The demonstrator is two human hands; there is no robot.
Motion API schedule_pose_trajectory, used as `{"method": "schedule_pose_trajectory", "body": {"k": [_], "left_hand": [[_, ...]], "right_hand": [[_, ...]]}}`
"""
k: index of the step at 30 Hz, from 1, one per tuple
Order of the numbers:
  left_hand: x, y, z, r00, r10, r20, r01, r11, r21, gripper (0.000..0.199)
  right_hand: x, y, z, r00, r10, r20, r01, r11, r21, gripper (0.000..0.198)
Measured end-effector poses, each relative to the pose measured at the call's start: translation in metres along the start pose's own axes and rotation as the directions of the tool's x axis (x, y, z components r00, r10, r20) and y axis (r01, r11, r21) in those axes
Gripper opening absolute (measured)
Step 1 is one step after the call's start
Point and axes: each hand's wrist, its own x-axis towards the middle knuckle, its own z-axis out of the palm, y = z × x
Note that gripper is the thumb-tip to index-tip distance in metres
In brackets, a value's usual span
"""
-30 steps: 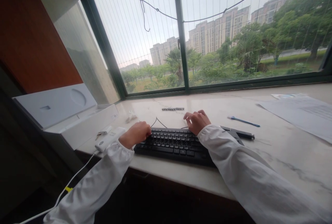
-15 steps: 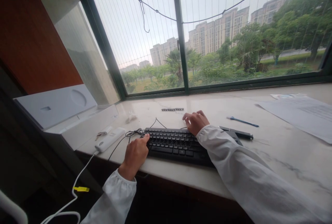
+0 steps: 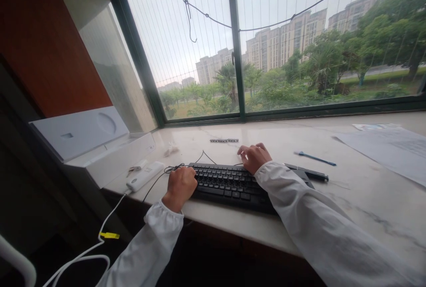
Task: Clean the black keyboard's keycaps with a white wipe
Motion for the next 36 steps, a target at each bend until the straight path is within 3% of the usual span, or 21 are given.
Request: {"method": "schedule_pose_trajectory", "body": {"k": [13, 23, 28, 32, 36], "left_hand": [[-0.013, 0.001, 0.006, 0.997, -0.049, -0.061, 0.047, 0.998, -0.032, 0.043], [0.004, -0.007, -0.011, 0.998, -0.027, 0.049, 0.028, 0.999, -0.023, 0.032], [0.018, -0.015, -0.027, 0.986, 0.067, 0.15, -0.063, 0.997, -0.034, 0.029], [0.039, -0.034, -0.028, 0.94, 0.196, 0.281, -0.164, 0.977, -0.134, 0.028], [0.062, -0.048, -0.02, 0.896, 0.321, 0.306, -0.255, 0.938, -0.236, 0.019]], "right_hand": [[0.0, 0.0, -0.001, 1.0, -0.005, -0.004, 0.005, 1.0, -0.017, 0.025], [0.001, 0.002, -0.001, 1.0, 0.003, 0.008, -0.003, 1.0, -0.014, 0.026], [0.001, 0.003, 0.0, 1.0, 0.008, 0.006, -0.008, 1.0, -0.013, 0.027], [0.0, 0.002, -0.001, 1.0, 0.006, 0.013, -0.006, 1.0, -0.006, 0.027], [0.0, 0.002, -0.001, 1.0, 0.01, 0.019, -0.01, 1.0, -0.007, 0.026]]}}
